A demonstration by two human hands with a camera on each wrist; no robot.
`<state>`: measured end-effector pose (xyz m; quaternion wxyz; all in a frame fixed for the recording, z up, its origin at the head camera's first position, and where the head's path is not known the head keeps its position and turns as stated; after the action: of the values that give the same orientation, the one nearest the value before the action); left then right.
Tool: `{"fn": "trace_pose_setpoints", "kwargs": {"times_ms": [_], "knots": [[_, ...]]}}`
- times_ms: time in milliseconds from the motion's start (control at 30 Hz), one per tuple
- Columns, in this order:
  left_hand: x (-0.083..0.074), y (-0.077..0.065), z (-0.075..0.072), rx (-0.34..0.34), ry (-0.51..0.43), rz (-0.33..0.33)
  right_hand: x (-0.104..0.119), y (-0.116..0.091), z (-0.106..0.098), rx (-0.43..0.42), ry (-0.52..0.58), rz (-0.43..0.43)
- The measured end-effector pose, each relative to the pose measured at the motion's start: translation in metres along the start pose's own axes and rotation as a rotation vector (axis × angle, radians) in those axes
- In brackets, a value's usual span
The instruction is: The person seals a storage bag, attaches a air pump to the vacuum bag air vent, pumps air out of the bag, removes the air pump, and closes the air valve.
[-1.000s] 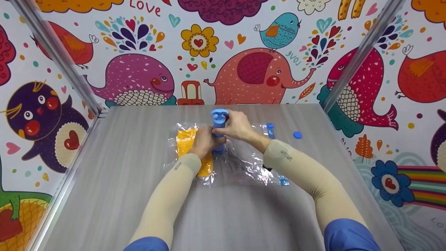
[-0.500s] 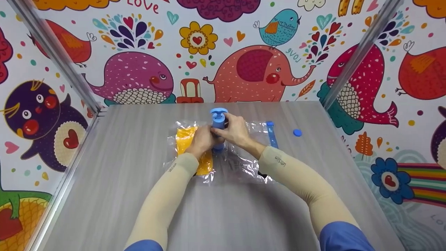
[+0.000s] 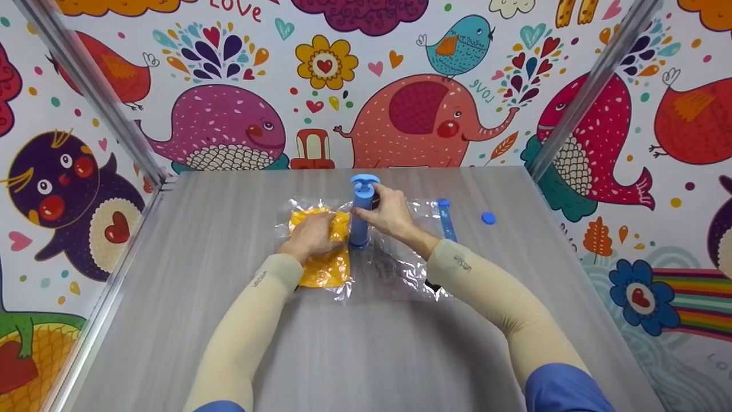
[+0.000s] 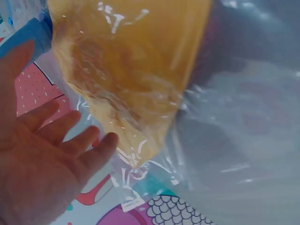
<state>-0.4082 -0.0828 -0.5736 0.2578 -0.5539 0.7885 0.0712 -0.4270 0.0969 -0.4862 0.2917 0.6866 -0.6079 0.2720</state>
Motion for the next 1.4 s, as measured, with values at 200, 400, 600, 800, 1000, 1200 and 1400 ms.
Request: {"fn": "trace_pose_setpoints", "kwargs": {"times_ms": [200,400,600,800,1000,1200,1400], "knots": [[0.010,-0.013,0.015,0.126,0.049,-0.040,-0.001,0.000,0.000,0.014,-0.009,-0.005],[0.010,-0.013,0.020,0.132,0.065,-0.055,0.000,0.000,0.002,0.040,-0.012,0.009],[0.012,-0.015,0.022,0.138,0.060,-0.062,-0.001,0.000,0.007,0.090,-0.039,0.032],[0.015,-0.015,0.025,0.147,0.061,-0.055,-0.005,0.001,0.008,0.125,-0.057,0.034],[0.010,-0.012,0.020,0.136,0.076,-0.036,-0.002,0.009,0.004,0.185,-0.086,-0.028],[0.009,-0.007,0.016,0.134,0.111,-0.021,-0.006,0.018,0.002,0.385,-0.016,-0.056],[0.013,-0.003,0.018,0.145,0.100,-0.060,-0.002,0.019,0.003,0.390,-0.004,-0.010]]}}
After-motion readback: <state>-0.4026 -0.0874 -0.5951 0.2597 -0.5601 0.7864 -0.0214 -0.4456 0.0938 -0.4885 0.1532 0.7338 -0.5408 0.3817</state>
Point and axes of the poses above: each hand's wrist, its own y-axis towards the middle knuckle, its own z-axis out of the palm, x = y × z, the point moved 9 cm from there along y, towards the middle knuckle, and after that the axes turned 11 degrees about z, right-handed, at the moved point
